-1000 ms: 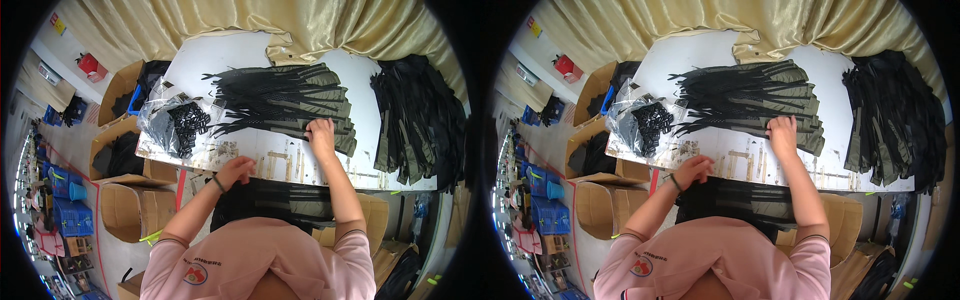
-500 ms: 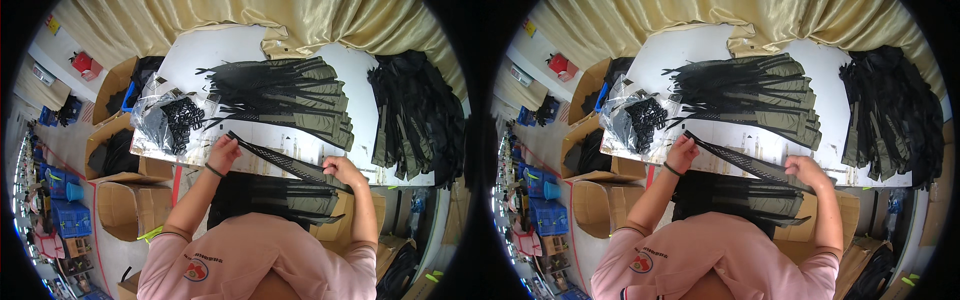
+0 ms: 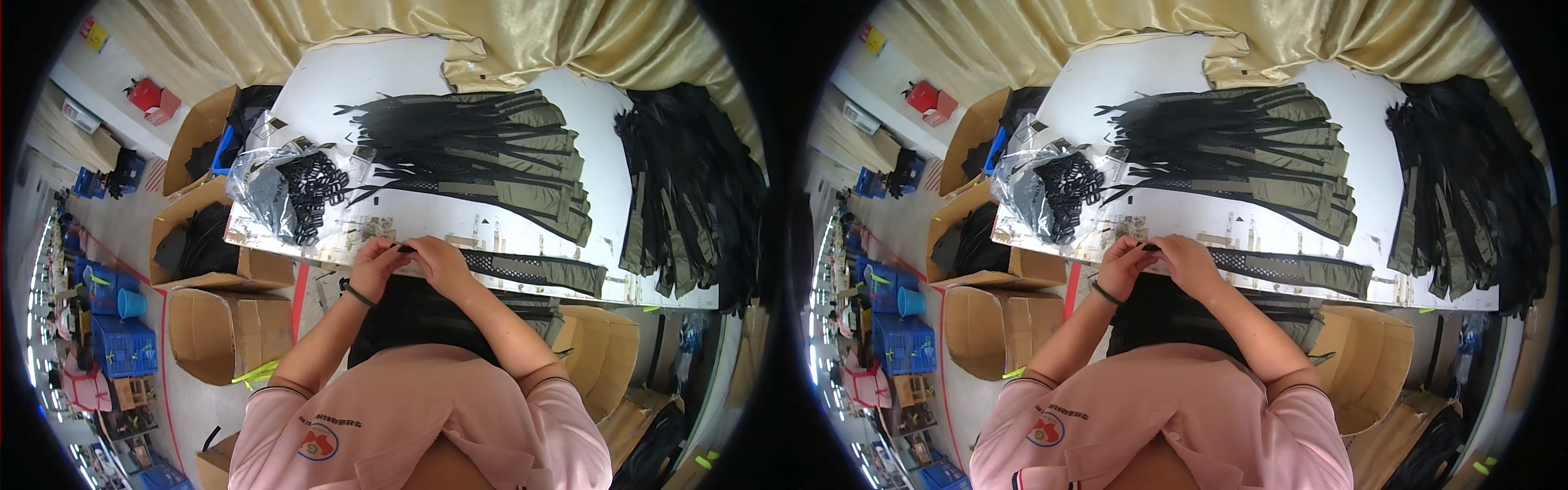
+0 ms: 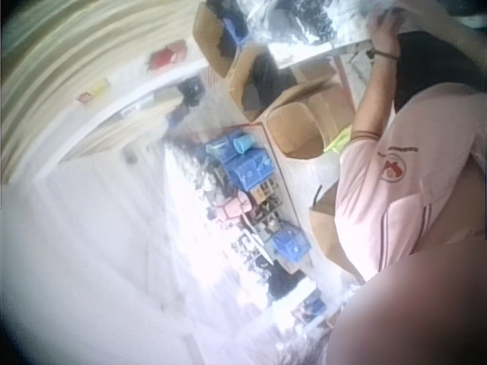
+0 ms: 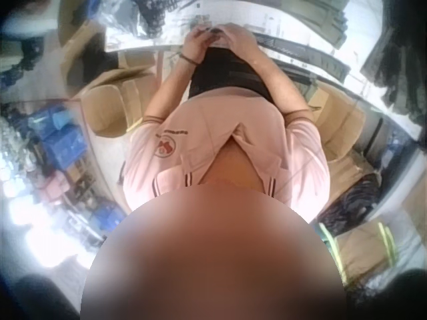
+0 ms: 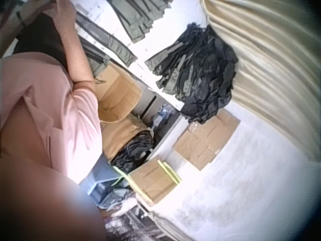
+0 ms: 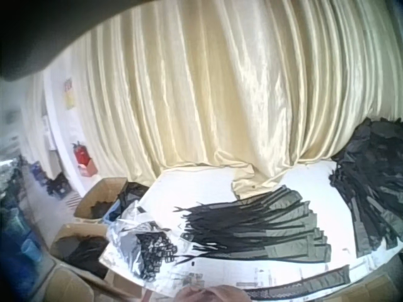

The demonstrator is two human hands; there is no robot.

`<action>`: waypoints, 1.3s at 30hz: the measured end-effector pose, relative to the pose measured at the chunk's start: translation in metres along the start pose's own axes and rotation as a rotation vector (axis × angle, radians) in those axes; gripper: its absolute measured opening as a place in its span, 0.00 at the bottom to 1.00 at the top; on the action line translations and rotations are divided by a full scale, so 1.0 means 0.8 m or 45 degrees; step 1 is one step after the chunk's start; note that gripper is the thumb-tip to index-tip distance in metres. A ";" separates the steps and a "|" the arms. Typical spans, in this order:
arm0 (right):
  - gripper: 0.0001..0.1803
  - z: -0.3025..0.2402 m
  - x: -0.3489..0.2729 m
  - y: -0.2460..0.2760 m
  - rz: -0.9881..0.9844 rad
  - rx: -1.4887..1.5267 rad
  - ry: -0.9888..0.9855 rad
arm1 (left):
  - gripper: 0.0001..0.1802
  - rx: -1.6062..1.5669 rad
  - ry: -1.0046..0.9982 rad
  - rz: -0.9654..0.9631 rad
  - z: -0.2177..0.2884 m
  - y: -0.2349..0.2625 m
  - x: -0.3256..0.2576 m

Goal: Attaching black plastic clips to strips of green and black mesh material at a workstation.

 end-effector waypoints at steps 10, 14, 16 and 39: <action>0.11 0.018 -0.009 -0.005 -0.079 -0.003 0.037 | 0.15 1.901 -0.849 0.509 0.140 0.123 0.147; 0.08 0.021 -0.011 -0.002 -0.162 0.036 -0.019 | 0.19 2.224 -0.764 0.528 0.141 0.129 0.177; 0.08 0.023 -0.011 -0.001 -0.203 0.069 -0.039 | 0.19 2.196 -0.611 0.521 0.142 0.127 0.182; 0.09 0.005 0.006 0.047 -0.156 0.936 -0.676 | 0.06 -0.489 0.577 -0.275 0.006 -0.024 -0.008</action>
Point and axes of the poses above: each hand's wrist, its own x-axis towards the middle knuckle, its own y-axis out of the back of the hand, z = x × y, the point moved 2 cm from there along x, towards the middle knuckle, and after that the axes turned 7 degrees about z, right-handed, at the moved point
